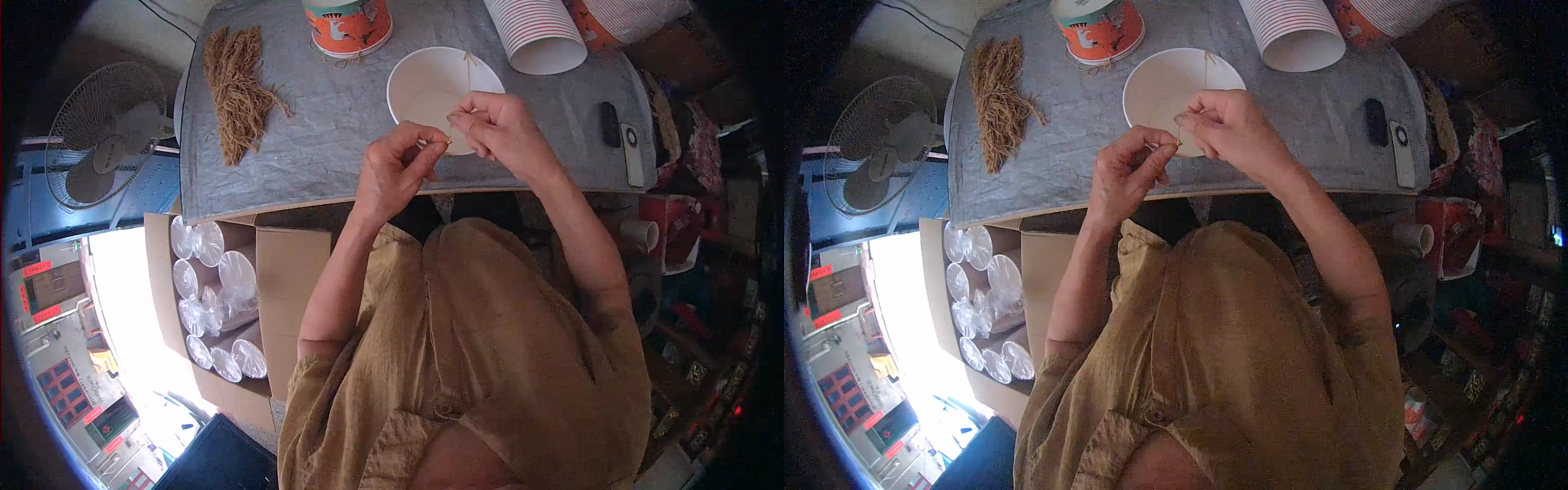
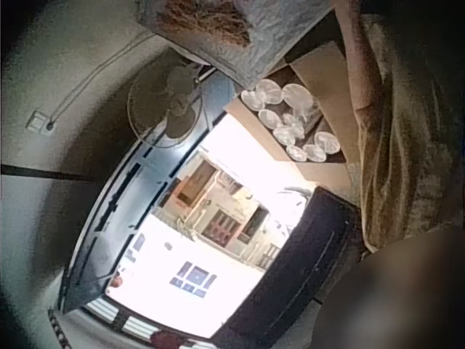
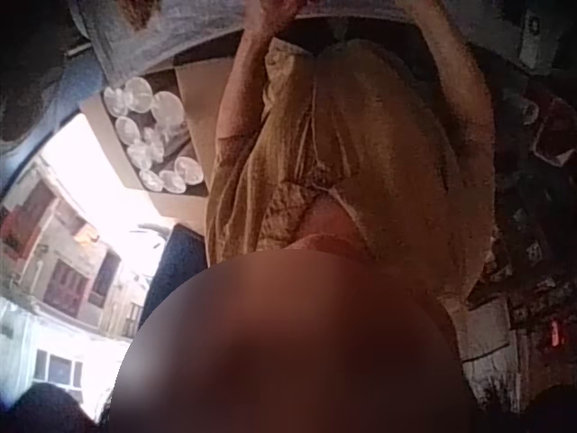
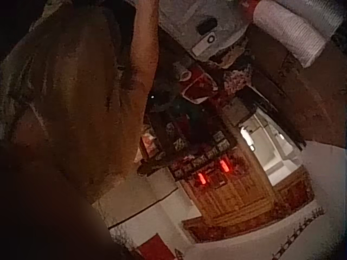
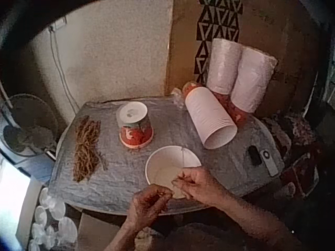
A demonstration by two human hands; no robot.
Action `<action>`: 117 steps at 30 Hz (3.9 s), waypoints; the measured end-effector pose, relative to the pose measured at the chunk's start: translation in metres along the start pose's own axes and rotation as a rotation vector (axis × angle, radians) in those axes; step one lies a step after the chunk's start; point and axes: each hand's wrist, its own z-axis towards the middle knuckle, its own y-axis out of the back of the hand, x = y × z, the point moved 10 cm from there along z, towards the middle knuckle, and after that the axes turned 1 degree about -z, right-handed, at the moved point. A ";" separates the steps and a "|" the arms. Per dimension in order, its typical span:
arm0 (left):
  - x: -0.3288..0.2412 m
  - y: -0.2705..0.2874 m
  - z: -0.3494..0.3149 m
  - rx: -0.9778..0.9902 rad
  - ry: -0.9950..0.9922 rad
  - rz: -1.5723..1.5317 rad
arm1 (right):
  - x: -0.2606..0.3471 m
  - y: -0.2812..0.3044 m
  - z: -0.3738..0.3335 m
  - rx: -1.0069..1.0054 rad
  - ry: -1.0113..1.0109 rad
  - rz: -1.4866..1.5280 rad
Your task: Attaching and tying pre-cut string handles to paper bowls or buckets in a manufacturing setting.
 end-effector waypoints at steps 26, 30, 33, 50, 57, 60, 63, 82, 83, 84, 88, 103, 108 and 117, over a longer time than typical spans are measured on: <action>-0.037 0.008 -0.012 -0.291 -0.421 0.338 | -0.027 -0.016 0.006 0.083 -0.232 0.242; -0.017 0.011 -0.005 -0.234 -0.189 0.187 | -0.029 -0.014 0.007 0.104 -0.274 0.171; 0.003 0.012 -0.002 -0.200 0.002 -0.126 | -0.018 -0.006 0.004 0.049 -0.222 0.138; 0.013 0.002 0.002 -0.105 0.250 -0.263 | 0.015 0.004 -0.018 -0.144 0.259 -0.238; 0.010 -0.002 0.004 -0.087 0.239 -0.294 | 0.006 0.004 -0.015 -0.100 0.170 -0.202; 0.009 -0.002 0.004 -0.086 0.220 -0.298 | 0.004 0.002 -0.016 -0.101 0.131 -0.192; 0.013 -0.002 0.005 -0.098 0.239 -0.331 | 0.006 0.005 -0.017 -0.133 0.169 -0.169; 0.012 -0.007 0.002 -0.058 0.269 -0.326 | 0.002 0.006 -0.017 -0.108 0.176 -0.221; 0.011 -0.007 0.001 -0.058 0.263 -0.344 | 0.002 0.005 -0.017 -0.110 0.184 -0.206; 0.011 -0.007 0.001 -0.058 0.258 -0.362 | 0.003 0.005 -0.017 -0.109 0.185 -0.205; 0.012 -0.007 0.003 -0.085 0.277 -0.384 | 0.003 0.006 -0.018 -0.106 0.151 -0.199; 0.003 -0.007 0.002 -0.164 0.162 -0.176 | 0.006 0.005 -0.019 -0.067 0.168 -0.170; 0.003 -0.009 0.001 -0.094 0.162 -0.170 | -0.001 0.004 -0.018 -0.056 0.117 -0.133; 0.005 -0.017 0.002 0.002 0.194 -0.148 | -0.004 0.014 -0.011 -0.096 0.095 -0.110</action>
